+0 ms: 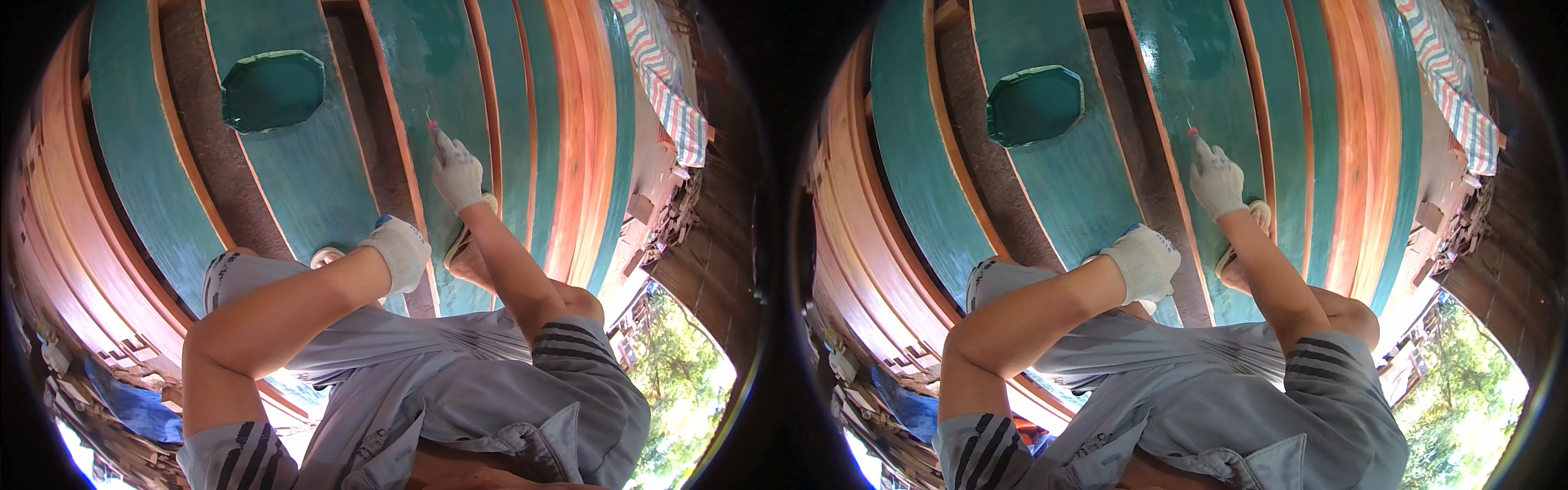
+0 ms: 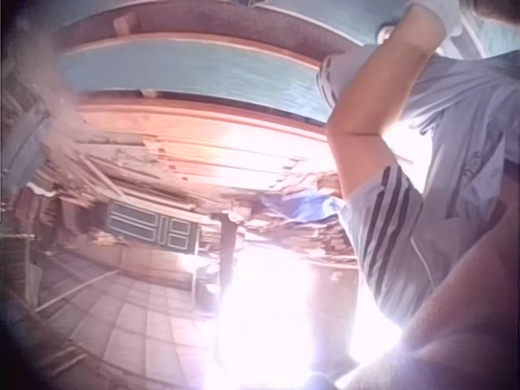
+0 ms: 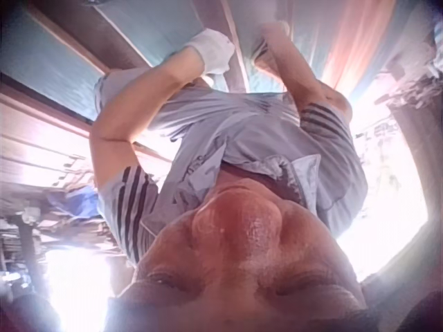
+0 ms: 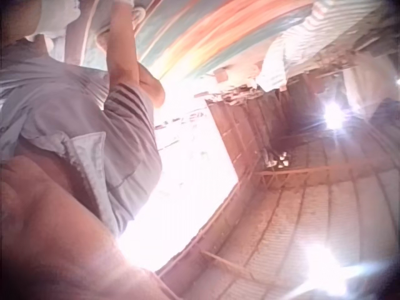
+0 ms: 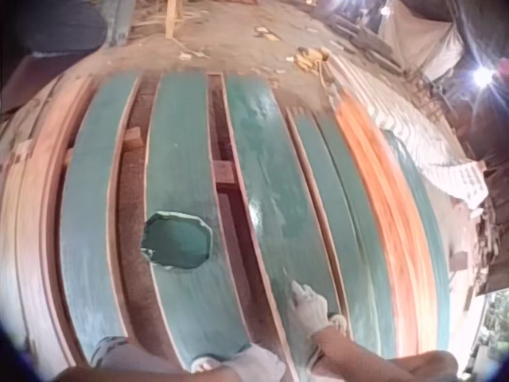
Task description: The person paints long wooden planks green using a small roller and a paint can. They repeatedly dip the roller into the paint and apply it along the length of the planks, moving between sections to ensure coverage.
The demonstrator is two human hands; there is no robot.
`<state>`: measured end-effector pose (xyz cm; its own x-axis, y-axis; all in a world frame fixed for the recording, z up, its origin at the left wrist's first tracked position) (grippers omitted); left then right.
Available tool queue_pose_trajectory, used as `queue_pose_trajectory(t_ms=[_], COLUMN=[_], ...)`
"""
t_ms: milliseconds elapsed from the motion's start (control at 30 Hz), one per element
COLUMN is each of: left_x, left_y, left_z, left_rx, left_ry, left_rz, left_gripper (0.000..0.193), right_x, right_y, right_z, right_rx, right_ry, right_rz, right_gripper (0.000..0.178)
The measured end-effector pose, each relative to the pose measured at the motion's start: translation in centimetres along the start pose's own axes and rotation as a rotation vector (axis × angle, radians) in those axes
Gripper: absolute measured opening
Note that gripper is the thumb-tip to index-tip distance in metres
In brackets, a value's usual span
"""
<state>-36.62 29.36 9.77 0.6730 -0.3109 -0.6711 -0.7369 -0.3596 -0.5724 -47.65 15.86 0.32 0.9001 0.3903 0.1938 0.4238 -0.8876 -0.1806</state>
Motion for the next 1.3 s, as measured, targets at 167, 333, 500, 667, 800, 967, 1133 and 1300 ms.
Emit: queue_pose_trajectory(t_ms=[167, 333, 500, 667, 800, 967, 1133, 1300], left_x=[-0.4, -0.1, -0.5, -0.5, -0.2, -0.3, -1.8, -2.1], left_y=[0.0, 0.4, 0.5, 0.2, 0.2, 0.2, -0.3, -0.4], left_z=[-0.2, -0.1, -0.1, -0.3, 0.3, 0.7, 1.1, 1.4], left_rx=[0.025, 0.064, 0.073, 0.03, 0.052, 0.109, 0.105, 0.095], left_ry=[0.013, 0.026, 0.023, 0.006, -0.012, -0.01, 0.011, 0.008], left_rz=[0.011, -0.003, 0.028, 0.023, 0.014, 0.011, 0.06, 0.081], left_gripper=[0.033, 0.034, 0.033, 0.033, 0.033, 0.032, 0.031, 0.03], right_x=[-0.6, -2.8, -0.7, 0.0, -1.9, -3.1, -0.9, -2.8], right_y=[-3.2, -10.2, -3.6, -3.7, -11.1, -14.7, -9.9, -15.8], right_z=[0.9, 0.1, -0.8, 0.1, 0.5, -0.1, -1.0, 0.2], right_rx=[0.071, 0.151, 0.025, 0.081, 0.161, 0.177, 0.147, 0.203], right_ry=[-0.062, -0.093, 0.023, -0.019, -0.095, -0.064, 0.024, -0.061], right_rz=[0.002, -0.006, 0.029, 0.037, 0.0, 0.025, 0.083, 0.048], right_gripper=[0.044, 0.042, 0.041, 0.039, 0.041, 0.04, 0.04, 0.046])
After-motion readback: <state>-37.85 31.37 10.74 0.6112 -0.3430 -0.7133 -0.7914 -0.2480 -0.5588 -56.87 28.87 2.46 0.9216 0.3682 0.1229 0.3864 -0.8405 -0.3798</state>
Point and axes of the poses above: each hand's wrist, its own y-axis towards the middle knuckle, its own z-axis out of the palm, x = y × z, the point moved 7 cm from there along y, towards the middle knuckle, and after that the axes turned 2 degrees about -y, right-handed, at the moved point
